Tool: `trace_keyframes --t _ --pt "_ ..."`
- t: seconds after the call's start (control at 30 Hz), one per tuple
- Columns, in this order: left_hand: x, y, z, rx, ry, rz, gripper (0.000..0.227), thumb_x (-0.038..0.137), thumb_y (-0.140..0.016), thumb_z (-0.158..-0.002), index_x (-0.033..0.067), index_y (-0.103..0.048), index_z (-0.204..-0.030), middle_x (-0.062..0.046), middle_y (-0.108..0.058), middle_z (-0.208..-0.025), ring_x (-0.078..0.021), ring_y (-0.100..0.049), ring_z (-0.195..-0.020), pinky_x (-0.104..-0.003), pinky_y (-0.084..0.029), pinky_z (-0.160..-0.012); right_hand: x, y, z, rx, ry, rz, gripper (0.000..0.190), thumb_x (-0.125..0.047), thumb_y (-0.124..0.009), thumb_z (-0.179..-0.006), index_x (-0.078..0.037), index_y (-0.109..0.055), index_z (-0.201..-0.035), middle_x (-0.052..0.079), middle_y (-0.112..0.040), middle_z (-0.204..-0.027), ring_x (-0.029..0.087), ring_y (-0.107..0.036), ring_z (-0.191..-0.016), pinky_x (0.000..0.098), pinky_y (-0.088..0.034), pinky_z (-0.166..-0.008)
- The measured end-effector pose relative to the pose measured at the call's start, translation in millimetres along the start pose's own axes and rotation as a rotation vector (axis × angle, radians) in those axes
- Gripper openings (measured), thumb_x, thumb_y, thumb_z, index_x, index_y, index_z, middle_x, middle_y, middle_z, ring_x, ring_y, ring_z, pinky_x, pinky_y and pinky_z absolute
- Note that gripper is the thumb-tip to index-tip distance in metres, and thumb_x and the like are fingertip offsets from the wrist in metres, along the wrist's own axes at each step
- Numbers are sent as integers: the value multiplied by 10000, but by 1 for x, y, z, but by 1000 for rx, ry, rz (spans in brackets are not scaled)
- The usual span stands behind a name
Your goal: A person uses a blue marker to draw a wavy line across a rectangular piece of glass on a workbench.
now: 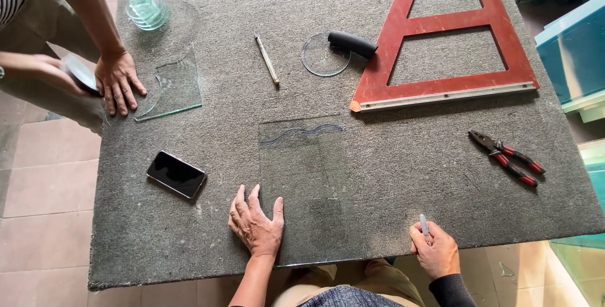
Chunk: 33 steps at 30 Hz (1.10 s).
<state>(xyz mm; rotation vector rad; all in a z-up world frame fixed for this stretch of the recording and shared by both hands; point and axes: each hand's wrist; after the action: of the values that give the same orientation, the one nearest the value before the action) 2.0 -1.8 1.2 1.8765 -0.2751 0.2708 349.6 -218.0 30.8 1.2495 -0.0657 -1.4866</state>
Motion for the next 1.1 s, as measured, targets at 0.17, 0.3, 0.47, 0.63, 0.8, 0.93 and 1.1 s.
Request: trace_keyframes --t 0.17,0.3,0.47,0.63,0.8,0.93,1.1 --pt "0 -1 0 -11 11 7 696 706 -703 -897 271 -711 -1440 -72 -584 -1661 -339 -545 -1478 -554 -415 -1173 -5 2 0 2 -42 -6 155 -226 -753 -1042 -127 -850 -972 18 -756 -611 109 -653 -598 319 -598 -719" --pt "0 -1 0 -5 11 9 694 713 -696 -902 266 -716 -1432 -75 -587 -1659 -342 -544 -1479 -561 -415 -1178 -9 3 3 -1 -56 -71 166 -230 -760 -1024 -109 -849 -955 42 -755 -625 123 -680 -608 313 -600 -749" --pt "0 -1 0 -2 8 13 690 698 -709 -898 269 -711 -1438 -73 -582 -1666 -338 -545 -1480 -557 -415 -1183 -7 3 2 4 -48 -50 193 -256 -755 -1014 -120 -850 -916 17 -728 -592 115 -623 -598 307 -552 -720" --pt "1 1 0 -5 8 23 693 703 -689 -910 259 -704 -1442 -83 -582 -1659 -346 -545 -1478 -565 -414 -1188 -14 4 5 -6 -76 -106 162 -206 -771 -1022 -104 -842 -918 46 -732 -613 122 -626 -601 317 -559 -693" --pt "52 44 -11 -64 -35 243 782 538 -783 -899 173 -570 -1557 -195 -493 -1731 -353 -463 -1569 -541 -387 -1226 -39 10 14 -104 -68 68 214 -317 -830 -959 -148 -903 -1067 -15 -585 -623 140 -505 -633 304 -458 -710" --pt "112 101 6 -593 -135 745 494 387 -747 -1014 136 -670 -1431 -103 -771 -1229 -265 -735 -1111 -427 -583 -964 -79 12 47 -440 187 47 291 -260 -749 -997 -213 -891 -1246 -59 -790 -832 93 -690 -757 255 -550 -784" --pt "124 105 32 -983 -85 920 163 323 -603 -1129 196 -705 -1112 4 -696 -811 -205 -611 -712 -385 -514 -744 -114 -4 63 -643 390 51 160 -285 -700 -1025 -206 -837 -1001 -64 -851 -738 67 -764 -696 260 -608 -756"
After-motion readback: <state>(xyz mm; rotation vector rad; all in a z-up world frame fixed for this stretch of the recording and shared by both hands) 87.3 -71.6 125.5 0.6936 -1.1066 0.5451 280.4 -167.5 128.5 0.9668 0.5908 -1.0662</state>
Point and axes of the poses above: each hand's wrist, its own z-axis away from the middle knuckle, its own y-axis out of the back of the hand, x = y × z
